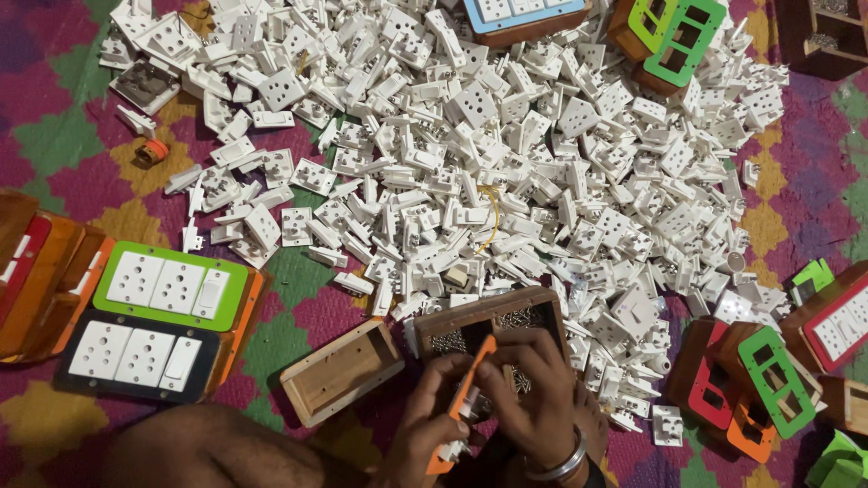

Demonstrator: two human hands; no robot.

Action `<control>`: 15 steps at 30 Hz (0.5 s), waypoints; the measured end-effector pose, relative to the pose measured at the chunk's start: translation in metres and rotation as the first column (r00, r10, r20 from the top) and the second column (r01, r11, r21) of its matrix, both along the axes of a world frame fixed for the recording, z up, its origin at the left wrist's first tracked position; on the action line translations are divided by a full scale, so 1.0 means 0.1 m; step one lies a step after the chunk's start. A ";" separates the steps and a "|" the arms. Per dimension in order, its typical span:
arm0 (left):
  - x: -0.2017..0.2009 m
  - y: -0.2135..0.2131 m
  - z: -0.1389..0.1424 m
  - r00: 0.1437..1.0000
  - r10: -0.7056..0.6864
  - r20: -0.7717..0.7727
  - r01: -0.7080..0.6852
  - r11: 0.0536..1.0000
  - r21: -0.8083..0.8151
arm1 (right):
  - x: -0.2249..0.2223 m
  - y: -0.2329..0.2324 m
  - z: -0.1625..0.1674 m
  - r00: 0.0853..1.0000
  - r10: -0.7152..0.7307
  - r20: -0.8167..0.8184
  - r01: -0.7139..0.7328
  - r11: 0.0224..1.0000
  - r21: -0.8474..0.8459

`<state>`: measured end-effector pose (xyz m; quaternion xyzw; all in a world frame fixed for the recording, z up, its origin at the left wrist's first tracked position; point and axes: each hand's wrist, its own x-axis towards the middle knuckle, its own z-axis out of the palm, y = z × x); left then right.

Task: The person assembles white plastic electrical components into colored frames using small metal pins. They pick up frames, insert components, and secure them with pins from a wooden box, then place the completed units aside.

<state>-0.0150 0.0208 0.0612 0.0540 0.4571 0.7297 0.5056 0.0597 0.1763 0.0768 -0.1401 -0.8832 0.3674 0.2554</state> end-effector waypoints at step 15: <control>0.04 -0.04 -0.06 0.978 -0.069 0.197 0.094 0.988 -0.120 | 0.06 0.13 -0.22 0.999 -0.042 -0.026 0.004 0.587 -0.810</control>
